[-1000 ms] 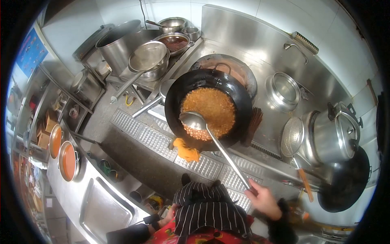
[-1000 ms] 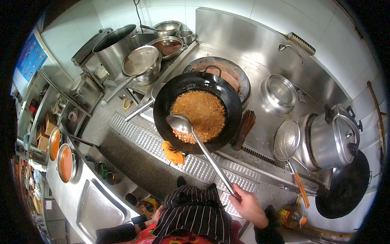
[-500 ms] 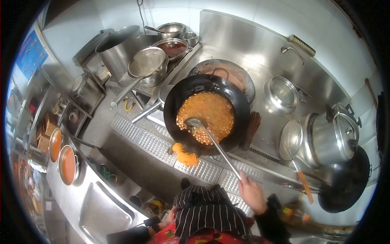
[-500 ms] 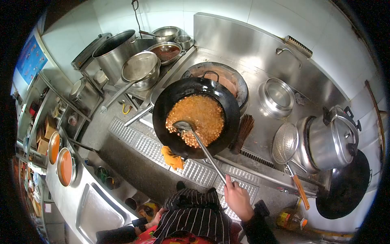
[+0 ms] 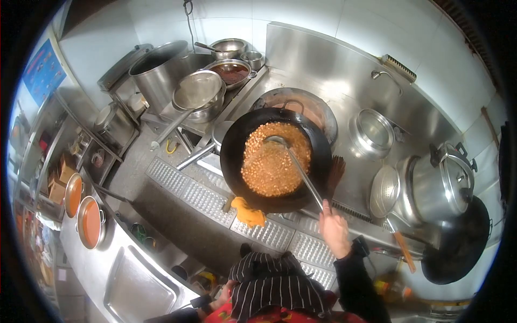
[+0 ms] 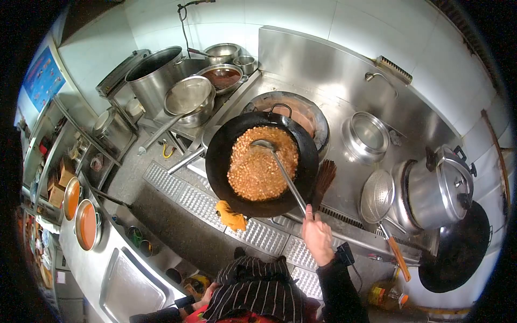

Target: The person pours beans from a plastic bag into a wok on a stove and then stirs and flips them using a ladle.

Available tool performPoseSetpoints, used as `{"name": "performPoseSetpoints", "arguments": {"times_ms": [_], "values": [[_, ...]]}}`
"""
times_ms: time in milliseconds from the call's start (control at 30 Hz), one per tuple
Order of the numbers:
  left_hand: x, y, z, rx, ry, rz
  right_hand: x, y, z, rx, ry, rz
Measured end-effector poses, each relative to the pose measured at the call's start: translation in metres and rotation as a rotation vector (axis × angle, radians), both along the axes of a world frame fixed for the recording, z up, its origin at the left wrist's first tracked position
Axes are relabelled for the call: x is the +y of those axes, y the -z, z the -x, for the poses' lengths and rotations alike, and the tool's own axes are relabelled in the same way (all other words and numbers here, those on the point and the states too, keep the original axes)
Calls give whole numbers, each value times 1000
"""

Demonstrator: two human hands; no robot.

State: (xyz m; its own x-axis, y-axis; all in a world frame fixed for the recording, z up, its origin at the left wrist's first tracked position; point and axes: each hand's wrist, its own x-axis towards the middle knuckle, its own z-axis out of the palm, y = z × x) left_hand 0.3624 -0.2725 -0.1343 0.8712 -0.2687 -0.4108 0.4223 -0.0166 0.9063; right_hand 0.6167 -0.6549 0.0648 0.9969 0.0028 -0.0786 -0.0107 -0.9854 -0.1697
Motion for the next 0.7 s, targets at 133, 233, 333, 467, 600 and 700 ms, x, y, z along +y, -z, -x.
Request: {"name": "performPoseSetpoints", "arguments": {"times_ms": [133,233,333,467,600,700], "values": [[-8,-26,-4,38,-122,150,-4,6,4,-57,78,-76],[3,1,-3,-29,-85,130,-8,14,15,-130,159,-333],[13,16,-5,-50,4,75,-12,26,26,-46,232,-569],[21,12,-13,103,98,39,5,-13,40,424,533,-1195],[18,7,-20,7,40,275,16,-30,58,534,637,-1372],[50,20,-16,369,-20,275,22,-44,71,559,559,-1338]]}}
